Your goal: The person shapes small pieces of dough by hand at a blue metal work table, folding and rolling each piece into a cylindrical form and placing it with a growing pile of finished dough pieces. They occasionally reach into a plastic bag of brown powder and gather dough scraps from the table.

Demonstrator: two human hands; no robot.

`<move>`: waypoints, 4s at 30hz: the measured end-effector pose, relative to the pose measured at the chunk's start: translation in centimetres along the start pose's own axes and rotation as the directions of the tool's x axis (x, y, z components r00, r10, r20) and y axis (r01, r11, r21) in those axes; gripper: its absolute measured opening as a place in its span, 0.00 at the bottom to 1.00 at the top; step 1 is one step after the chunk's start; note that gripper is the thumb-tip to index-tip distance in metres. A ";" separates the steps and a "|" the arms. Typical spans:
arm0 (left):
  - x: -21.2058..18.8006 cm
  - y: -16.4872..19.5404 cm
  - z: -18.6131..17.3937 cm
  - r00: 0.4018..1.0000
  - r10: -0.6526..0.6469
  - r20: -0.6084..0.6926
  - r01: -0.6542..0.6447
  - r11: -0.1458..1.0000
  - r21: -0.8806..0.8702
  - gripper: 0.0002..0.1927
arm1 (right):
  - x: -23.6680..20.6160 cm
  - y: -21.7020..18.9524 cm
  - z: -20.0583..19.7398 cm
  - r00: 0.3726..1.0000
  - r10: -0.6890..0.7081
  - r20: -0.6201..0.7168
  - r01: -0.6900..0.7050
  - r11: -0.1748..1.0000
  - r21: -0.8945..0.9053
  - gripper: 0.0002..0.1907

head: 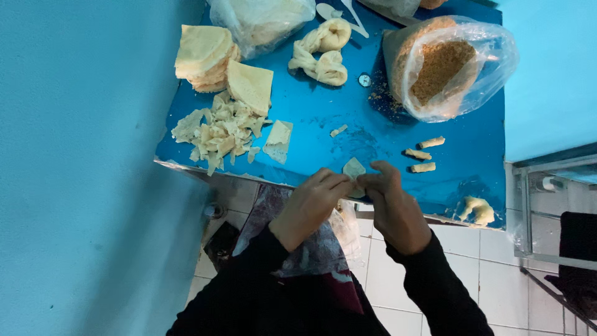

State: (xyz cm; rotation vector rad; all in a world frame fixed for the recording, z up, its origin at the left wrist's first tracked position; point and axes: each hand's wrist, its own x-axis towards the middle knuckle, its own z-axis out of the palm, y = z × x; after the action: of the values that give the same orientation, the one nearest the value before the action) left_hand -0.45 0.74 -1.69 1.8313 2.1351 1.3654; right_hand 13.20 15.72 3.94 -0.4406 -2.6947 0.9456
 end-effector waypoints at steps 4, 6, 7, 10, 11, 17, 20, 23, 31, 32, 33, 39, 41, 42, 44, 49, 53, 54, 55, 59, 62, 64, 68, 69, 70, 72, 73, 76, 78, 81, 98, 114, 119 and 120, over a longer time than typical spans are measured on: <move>0.4 -0.9 0.5 0.992 0.123 -0.023 -0.119 0.985 0.123 0.18 | -0.1 0.1 -0.2 0.995 0.019 0.102 -0.017 1.000 -0.022 0.31; 0.5 -0.8 0.6 0.983 0.159 -0.094 -0.144 0.979 0.146 0.19 | 0.2 0.2 -0.2 0.991 -0.109 0.078 0.112 0.993 -0.041 0.36; 0.6 -0.6 0.6 0.991 0.107 -0.081 -0.094 0.985 0.141 0.16 | 0.5 0.3 -0.1 0.986 -0.153 0.061 0.157 0.985 -0.066 0.35; 1.1 -0.1 0.7 0.997 -0.016 -0.080 0.026 0.991 0.135 0.08 | 1.9 0.5 -0.2 0.974 -0.221 0.046 0.224 0.970 -0.089 0.33; 1.5 -0.1 0.6 0.994 -0.034 -0.107 0.048 0.990 0.131 0.07 | 2.7 0.7 -0.5 0.978 -0.199 0.068 0.203 0.977 -0.062 0.33; 2.0 -0.1 0.4 0.999 0.032 -0.018 -0.027 0.969 0.244 0.08 | 5.6 1.6 -1.2 0.967 -0.072 0.243 0.035 0.988 0.151 0.36; 1.4 0.2 0.6 0.994 0.109 0.005 -0.106 0.946 0.306 0.07 | 3.9 1.6 -0.4 0.985 -0.145 0.089 0.145 0.989 0.011 0.32; 1.2 0.1 0.6 0.992 0.126 -0.006 -0.118 0.946 0.301 0.06 | 1.5 1.6 0.6 0.982 -0.186 -0.017 0.183 0.977 -0.107 0.29; 4.2 -1.4 -0.1 0.995 -0.081 0.052 0.073 0.988 0.135 0.02 | 3.8 2.0 0.0 0.992 -0.118 0.046 0.120 0.992 -0.045 0.33; 4.9 -1.8 -0.4 0.982 -0.148 0.117 0.140 0.987 0.074 0.01 | 4.8 2.3 -0.7 0.988 0.000 0.152 -0.007 0.999 0.047 0.34; 5.4 -2.1 -0.6 0.960 -0.208 0.186 0.208 0.978 0.018 0.01 | 5.3 2.4 -1.1 0.958 0.106 0.266 -0.143 0.982 0.124 0.36; 4.9 -1.1 -0.2 0.978 -0.199 0.064 0.182 0.960 0.212 0.05 | 4.2 2.5 0.3 0.995 -0.054 0.085 0.051 0.998 0.026 0.30; 3.2 -0.1 0.3 0.997 -0.059 0.039 0.043 0.940 0.338 0.07 | 2.7 2.5 1.2 0.989 -0.149 -0.007 0.148 0.988 -0.041 0.31; 2.7 0.1 0.5 0.999 0.014 0.032 -0.026 0.916 0.400 0.08 | 2.3 2.5 1.5 0.978 -0.200 -0.051 0.196 0.977 -0.081 0.32; 2.6 -0.2 0.7 0.999 0.040 0.028 -0.048 0.902 0.428 0.08 | 2.3 2.7 1.9 0.981 -0.181 -0.075 0.171 0.978 -0.122 0.30; 2.9 -0.1 0.5 0.988 0.116 0.097 -0.151 0.825 0.545 0.07 | 3.3 3.4 0.9 0.992 -0.120 0.038 0.119 0.993 0.021 0.28; 1.8 1.8 -0.1 0.984 0.078 0.158 -0.155 0.813 0.561 0.06 | 2.3 3.3 0.5 0.995 -0.093 0.017 0.091 0.990 0.109 0.31; 1.6 2.3 -0.3 0.979 0.057 0.195 -0.162 0.798 0.580 0.04 | 1.8 3.1 0.6 0.996 -0.081 -0.028 0.084 0.991 0.100 0.31; 1.2 2.9 -0.5 0.979 0.023 0.203 -0.148 0.762 0.630 0.08 | 1.4 2.9 0.9 0.991 -0.119 -0.068 0.119 0.993 -0.007 0.29; 0.4 4.8 -0.7 0.984 -0.028 0.175 -0.121 0.619 0.776 0.22 | -0.5 1.5 2.1 0.952 -0.261 -0.161 0.199 0.926 -0.321 0.24; 2.0 4.6 -0.3 0.978 -0.105 0.179 -0.075 0.623 0.778 0.30 | -0.5 0.9 2.8 0.949 -0.289 -0.127 0.208 0.876 -0.436 0.28; 3.2 3.9 -0.3 0.984 -0.132 0.123 -0.001 0.677 0.736 0.33 | 0.0 0.8 2.7 0.963 -0.260 -0.065 0.198 0.855 -0.478 0.33; 3.5 1.7 -2.4 0.975 -0.202 -0.094 0.218 0.785 0.580 0.27 | 1.5 1.2 1.5 0.979 -0.202 -0.028 0.170 0.885 -0.434 0.39; 2.8 1.1 -3.5 0.960 -0.255 -0.116 0.277 0.800 0.532 0.24 | 1.9 1.2 1.5 0.981 -0.188 -0.042 0.156 0.905 -0.395 0.39; 2.0 0.3 -4.7 0.948 -0.281 -0.147 0.311 0.726 0.614 0.20 | 2.1 1.2 1.5 0.979 -0.192 -0.071 0.150 0.909 -0.388 0.37; 0.8 -1.0 -6.2 0.936 -0.309 -0.169 0.334 0.631 0.700 0.14 | 2.8 1.1 2.3 0.974 -0.188 -0.129 0.127 0.918 -0.375 0.33; 0.5 -1.6 -6.6 0.936 -0.311 -0.164 0.330 0.617 0.715 0.12 | 2.6 1.4 2.0 0.964 -0.196 -0.180 0.115 0.916 -0.384 0.32; 0.6 -2.2 -6.3 0.931 -0.344 -0.124 0.336 0.671 0.661 0.07 | 1.9 3.4 0.7 0.917 -0.194 -0.349 0.050 0.922 -0.383 0.27; 1.2 -1.6 -5.2 0.945 -0.306 -0.116 0.320 0.791 0.522 0.06 | 0.7 5.6 -1.5 0.893 -0.259 -0.369 -0.023 0.792 -0.610 0.20; 2.2 0.5 -2.4 0.965 -0.212 -0.154 0.239 0.954 0.183 0.06 | -0.2 9.3 -3.6 0.887 -0.285 -0.362 -0.079 0.679 -0.730 0.17; 1.5 0.0 -2.9 0.978 -0.095 -0.187 0.152 0.936 0.319 0.09 | -9.3 10.0 -5.7 0.816 0.026 -0.577 -0.369 0.792 -0.487 0.18; 2.5 0.3 -3.2 0.855 -0.507 -0.108 0.484 0.856 -0.181 0.11 | 1.9 -0.4 -0.4 0.957 0.273 0.092 -0.247 0.613 0.751 0.21; 1.6 0.8 -4.9 0.770 -0.637 0.027 0.620 0.758 0.203 0.17 | 2.3 0.0 2.6 0.988 0.031 -0.154 0.002 0.977 0.211 0.23; 1.4 0.7 -4.8 0.864 -0.502 -0.046 0.497 0.833 0.244 0.17 | 2.6 0.1 3.2 0.978 -0.045 -0.204 0.053 0.998 0.033 0.23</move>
State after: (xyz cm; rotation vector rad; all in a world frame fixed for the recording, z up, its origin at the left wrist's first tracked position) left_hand -2.84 -0.96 2.41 1.1776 2.6144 0.9866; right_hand 9.82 14.96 1.81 -0.4359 -2.4884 0.8855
